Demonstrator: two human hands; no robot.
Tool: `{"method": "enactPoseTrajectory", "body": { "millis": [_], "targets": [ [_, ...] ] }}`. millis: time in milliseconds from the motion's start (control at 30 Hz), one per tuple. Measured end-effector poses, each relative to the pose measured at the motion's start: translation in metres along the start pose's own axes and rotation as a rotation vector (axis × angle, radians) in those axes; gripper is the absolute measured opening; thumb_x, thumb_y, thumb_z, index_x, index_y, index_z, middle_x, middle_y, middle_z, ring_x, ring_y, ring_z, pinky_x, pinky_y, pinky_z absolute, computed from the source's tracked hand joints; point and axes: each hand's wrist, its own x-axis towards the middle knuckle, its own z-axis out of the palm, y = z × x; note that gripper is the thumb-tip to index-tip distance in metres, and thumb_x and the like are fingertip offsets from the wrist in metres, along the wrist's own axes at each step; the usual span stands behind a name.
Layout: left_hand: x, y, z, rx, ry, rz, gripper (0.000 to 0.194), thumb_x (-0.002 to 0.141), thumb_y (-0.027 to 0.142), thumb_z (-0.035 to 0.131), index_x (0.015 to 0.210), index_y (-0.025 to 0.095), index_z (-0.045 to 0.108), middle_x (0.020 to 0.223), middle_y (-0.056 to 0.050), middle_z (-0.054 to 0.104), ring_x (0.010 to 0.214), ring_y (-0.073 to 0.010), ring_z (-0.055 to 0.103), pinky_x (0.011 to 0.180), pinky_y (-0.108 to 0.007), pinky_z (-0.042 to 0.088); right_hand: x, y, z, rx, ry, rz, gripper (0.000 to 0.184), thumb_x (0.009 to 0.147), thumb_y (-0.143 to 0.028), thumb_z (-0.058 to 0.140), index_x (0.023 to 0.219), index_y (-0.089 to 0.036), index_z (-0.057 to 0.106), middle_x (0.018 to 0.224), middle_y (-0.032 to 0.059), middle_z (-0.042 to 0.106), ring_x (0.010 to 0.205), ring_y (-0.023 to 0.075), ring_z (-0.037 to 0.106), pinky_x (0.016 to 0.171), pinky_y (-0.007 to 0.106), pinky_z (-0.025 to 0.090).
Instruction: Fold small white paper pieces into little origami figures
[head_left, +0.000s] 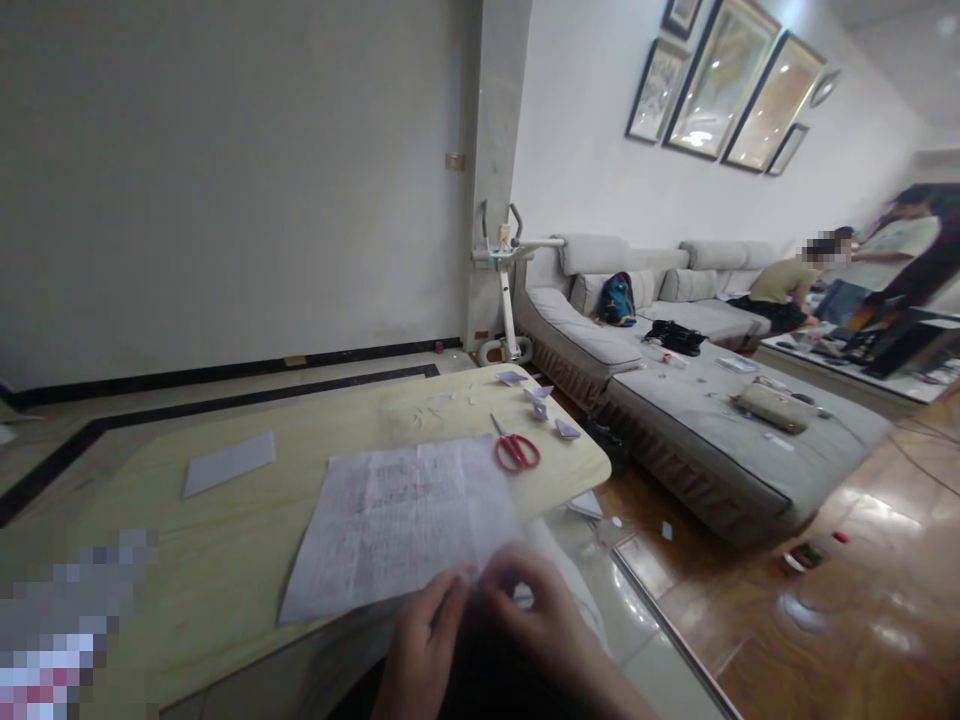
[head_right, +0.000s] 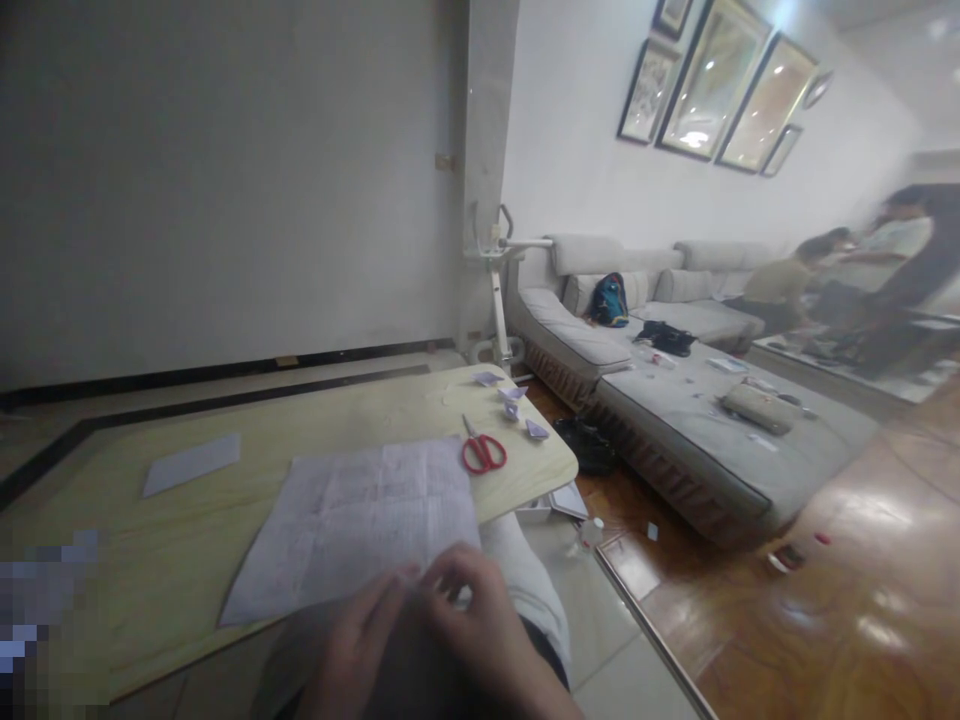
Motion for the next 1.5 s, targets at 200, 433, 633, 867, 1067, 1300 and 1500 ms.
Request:
{"method": "enactPoseTrajectory", "body": {
  "millis": [200, 433, 633, 867, 1067, 1300, 1500],
  "targets": [
    [0.003, -0.004, 0.004, -0.007, 0.037, -0.033, 0.039, 0.087, 0.043, 0.055, 0.111, 0.017, 0.073, 0.113, -0.009, 0.076, 0.111, -0.0285, 0.068, 0.097, -0.040, 0.054, -0.004, 0.001, 0.004, -0.098, 0.039, -0.192, 0.009, 0.082, -0.012, 0.061, 0.079, -0.018, 0.068, 0.079, 0.0034, 0.064, 0.073, 0.0154, 0.059, 0.068, 0.025, 0.048],
    [0.000, -0.005, 0.006, -0.020, 0.037, -0.009, 0.036, 0.089, 0.038, 0.055, 0.111, 0.016, 0.073, 0.115, -0.009, 0.075, 0.113, -0.0282, 0.067, 0.099, -0.042, 0.053, -0.004, -0.004, 0.006, -0.094, 0.045, -0.179, 0.011, 0.083, -0.012, 0.060, 0.074, -0.017, 0.065, 0.075, 0.0032, 0.062, 0.069, 0.0153, 0.057, 0.064, 0.025, 0.047],
    [0.000, -0.004, 0.005, 0.004, 0.051, -0.015, 0.037, 0.090, 0.038, 0.052, 0.110, 0.014, 0.073, 0.114, -0.012, 0.075, 0.112, -0.0296, 0.067, 0.100, -0.045, 0.052, -0.007, -0.003, 0.004, -0.087, 0.020, -0.173, 0.011, 0.085, -0.014, 0.059, 0.079, -0.018, 0.068, 0.079, 0.0040, 0.063, 0.074, 0.0162, 0.059, 0.068, 0.026, 0.048],
    [-0.003, -0.010, 0.006, 0.058, 0.043, 0.076, 0.041, 0.093, 0.035, 0.047, 0.120, 0.012, 0.068, 0.123, -0.013, 0.070, 0.119, -0.0280, 0.063, 0.102, -0.043, 0.050, -0.007, -0.002, 0.006, -0.253, 0.084, -0.222, 0.010, 0.082, -0.011, 0.060, 0.082, -0.018, 0.066, 0.083, 0.0067, 0.064, 0.077, 0.0190, 0.059, 0.069, 0.030, 0.049],
    [-0.003, -0.010, 0.007, 0.072, -0.004, 0.089, 0.040, 0.095, 0.031, 0.045, 0.126, 0.014, 0.065, 0.131, -0.011, 0.066, 0.125, -0.0257, 0.058, 0.107, -0.041, 0.046, -0.006, 0.004, 0.011, -0.313, 0.115, -0.266, 0.013, 0.082, -0.010, 0.061, 0.084, -0.020, 0.068, 0.084, 0.0072, 0.065, 0.077, 0.0199, 0.058, 0.069, 0.031, 0.048],
    [-0.008, 0.004, 0.007, -0.120, 0.068, 0.066, 0.030, 0.094, 0.031, 0.051, 0.117, 0.017, 0.064, 0.118, -0.010, 0.073, 0.109, -0.0236, 0.069, 0.092, -0.034, 0.058, 0.003, 0.003, 0.004, 0.366, 0.111, 0.074, 0.021, 0.079, -0.034, 0.072, 0.067, -0.018, 0.065, 0.075, 0.0022, 0.060, 0.073, 0.0173, 0.057, 0.069, 0.029, 0.046],
    [-0.008, 0.019, 0.007, -0.098, 0.005, 0.072, 0.027, 0.092, 0.033, 0.052, 0.103, 0.020, 0.072, 0.108, -0.008, 0.077, 0.104, -0.0238, 0.071, 0.091, -0.034, 0.058, 0.002, -0.006, 0.009, 1.055, -0.091, 0.480, 0.040, 0.058, -0.037, 0.088, 0.088, -0.016, 0.071, 0.074, 0.0034, 0.067, 0.071, 0.0197, 0.063, 0.070, 0.031, 0.047]
  ]
}}
